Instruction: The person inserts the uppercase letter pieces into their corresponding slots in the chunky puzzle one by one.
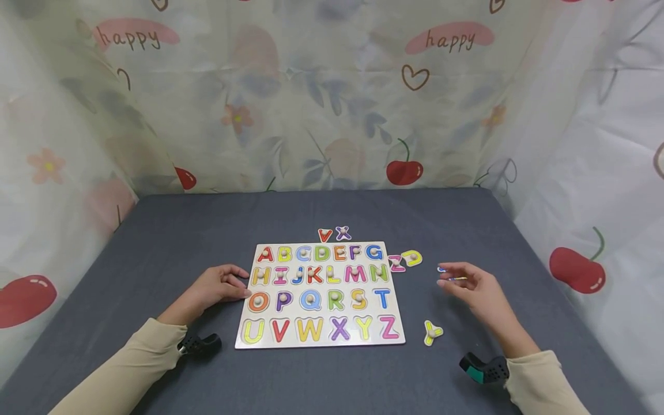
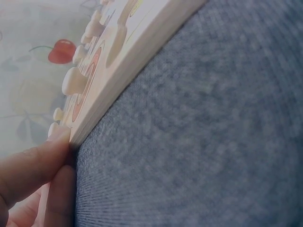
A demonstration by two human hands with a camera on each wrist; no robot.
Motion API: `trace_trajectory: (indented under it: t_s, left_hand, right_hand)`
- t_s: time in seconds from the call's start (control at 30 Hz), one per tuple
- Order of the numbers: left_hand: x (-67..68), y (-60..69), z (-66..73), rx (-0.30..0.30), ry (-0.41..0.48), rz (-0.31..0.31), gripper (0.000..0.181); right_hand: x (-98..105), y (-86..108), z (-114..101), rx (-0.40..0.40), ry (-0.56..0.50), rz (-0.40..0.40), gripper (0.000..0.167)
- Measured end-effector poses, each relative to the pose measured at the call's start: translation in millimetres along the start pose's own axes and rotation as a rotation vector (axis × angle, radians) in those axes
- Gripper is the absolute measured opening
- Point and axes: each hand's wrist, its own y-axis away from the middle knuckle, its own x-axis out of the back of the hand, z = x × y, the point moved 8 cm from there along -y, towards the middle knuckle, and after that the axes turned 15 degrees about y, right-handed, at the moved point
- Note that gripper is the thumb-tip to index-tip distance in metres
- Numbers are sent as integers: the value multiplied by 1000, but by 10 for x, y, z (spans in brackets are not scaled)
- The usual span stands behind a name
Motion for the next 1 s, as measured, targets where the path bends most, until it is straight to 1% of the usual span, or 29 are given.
trace_trajectory:
  t_s: [0.13,0.4,0.47,0.57,0.67,0.77,0.9,1.0]
  left_hand:
    - [3,-4,-2,7,2,5,46]
    - [2,-11,-16,11,3,4,46]
    - [-2,-14,-19,10,5,3,46]
    - [-4,-10,-22,17,12,8,45]
    - [-2,-6,-18,13,6,4,45]
    - [2,-4,-12,10,5,6,45]
    - [1,-2,-6,12,6,9,45]
    - [2,-5,-10,17,6,12,44]
  right_hand:
    - [-14,28,42,-7,-3,7,47]
    - [85,-4,195,-46,-68,24,43]
    - [126,-28,220,-52,-59,33,44]
    - [174,-75,237,-56,-17,38,48]
    - [177,-141,216,-51,25,25,54]
    - [143,-225,157,-35,34,9,57]
    - [73,-352,23,-7,43,-9,63]
    - [12,-445,-90,-1,70,-21,66]
